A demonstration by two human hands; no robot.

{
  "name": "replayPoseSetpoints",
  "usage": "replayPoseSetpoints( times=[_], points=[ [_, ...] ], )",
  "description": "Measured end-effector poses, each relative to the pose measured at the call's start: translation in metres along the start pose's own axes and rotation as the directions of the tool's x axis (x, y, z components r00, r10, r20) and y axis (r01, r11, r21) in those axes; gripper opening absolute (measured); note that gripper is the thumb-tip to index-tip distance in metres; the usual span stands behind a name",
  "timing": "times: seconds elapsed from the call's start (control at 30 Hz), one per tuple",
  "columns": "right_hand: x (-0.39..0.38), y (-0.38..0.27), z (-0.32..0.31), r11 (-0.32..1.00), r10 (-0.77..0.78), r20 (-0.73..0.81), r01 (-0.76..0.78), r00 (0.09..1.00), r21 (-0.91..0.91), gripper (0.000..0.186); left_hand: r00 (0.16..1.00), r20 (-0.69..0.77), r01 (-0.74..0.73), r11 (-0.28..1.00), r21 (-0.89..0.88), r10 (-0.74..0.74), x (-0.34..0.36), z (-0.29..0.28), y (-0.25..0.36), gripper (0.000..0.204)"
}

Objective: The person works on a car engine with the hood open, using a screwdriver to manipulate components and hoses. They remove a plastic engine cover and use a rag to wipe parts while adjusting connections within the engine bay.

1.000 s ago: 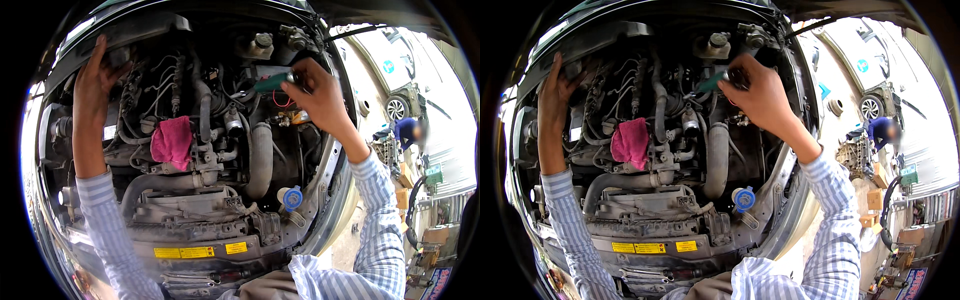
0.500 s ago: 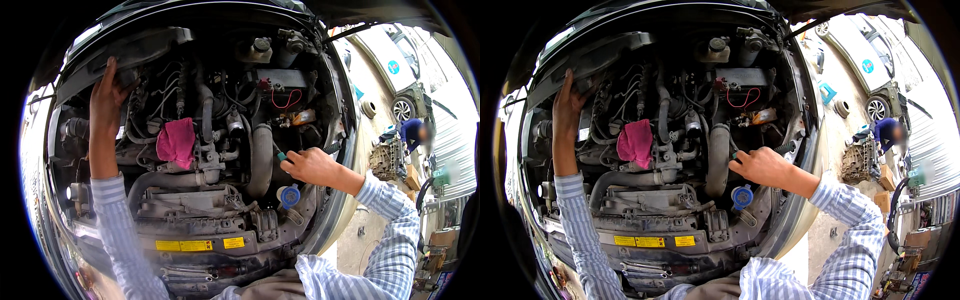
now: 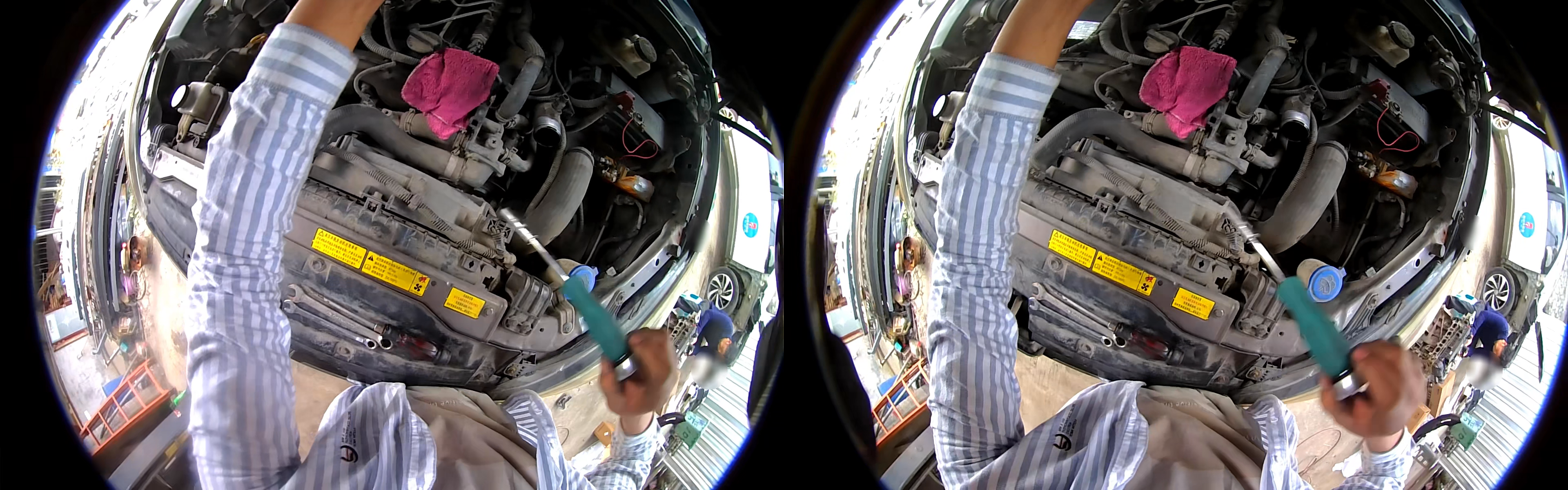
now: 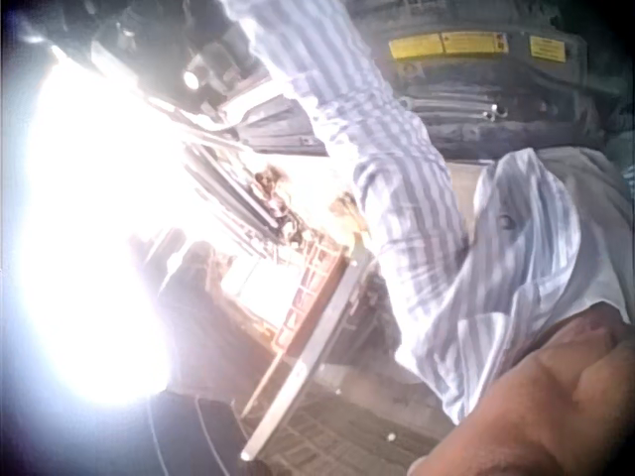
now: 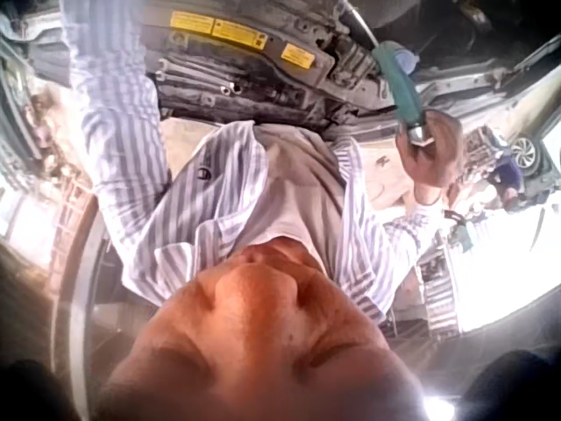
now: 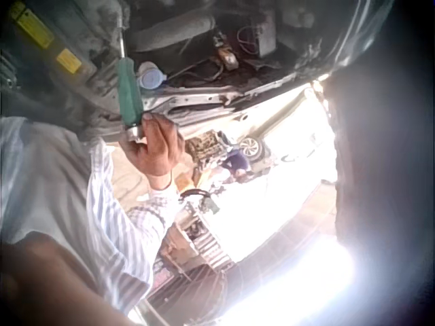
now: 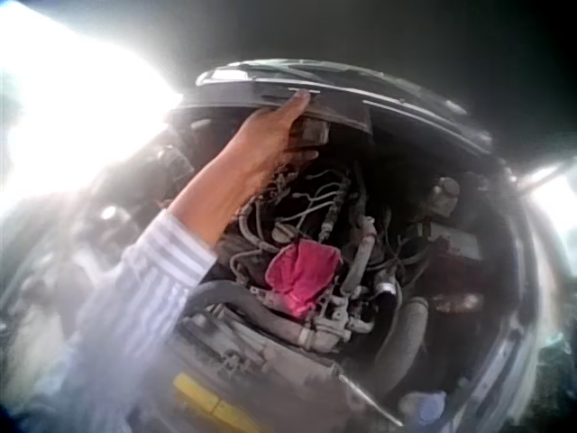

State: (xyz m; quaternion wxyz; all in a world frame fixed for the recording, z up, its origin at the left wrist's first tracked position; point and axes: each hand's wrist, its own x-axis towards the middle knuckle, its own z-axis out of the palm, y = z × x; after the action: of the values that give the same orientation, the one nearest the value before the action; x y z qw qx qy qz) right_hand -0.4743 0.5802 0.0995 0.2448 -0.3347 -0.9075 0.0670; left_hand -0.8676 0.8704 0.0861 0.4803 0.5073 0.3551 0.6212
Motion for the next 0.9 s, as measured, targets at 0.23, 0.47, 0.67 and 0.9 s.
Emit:
replayPoseSetpoints(
  times=[0.23, 0.47, 0.67, 0.9],
  points=[
    [0.015, -0.057, 0.106, 0.813, -0.5, -0.064, 0.494, 0.864, 0.309, 0.022, 0.992, -0.039, 0.12, 0.993, -0.001, -0.12, -0.006, 0.001, 0.002, 0.042],
    [0.003, -0.06, 0.135, 0.816, -0.572, 0.228, 0.518, 0.788, 0.256, 0.029, 0.984, -0.008, 0.177, 0.983, -0.051, -0.178, -0.019, -0.007, -0.009, 0.043],
    [0.01, -0.063, 0.126, 0.856, -0.514, 0.4, 0.421, 0.759, 0.3, 0.033, 0.981, -0.051, 0.182, 0.98, -0.079, -0.186, -0.029, -0.006, -0.012, 0.041],
    [0.028, -0.048, 0.114, 0.932, -0.351, 0.506, 0.24, 0.788, 0.273, 0.025, 0.981, -0.008, 0.195, 0.979, -0.066, -0.196, -0.037, -0.009, -0.008, 0.041]
  ],
)
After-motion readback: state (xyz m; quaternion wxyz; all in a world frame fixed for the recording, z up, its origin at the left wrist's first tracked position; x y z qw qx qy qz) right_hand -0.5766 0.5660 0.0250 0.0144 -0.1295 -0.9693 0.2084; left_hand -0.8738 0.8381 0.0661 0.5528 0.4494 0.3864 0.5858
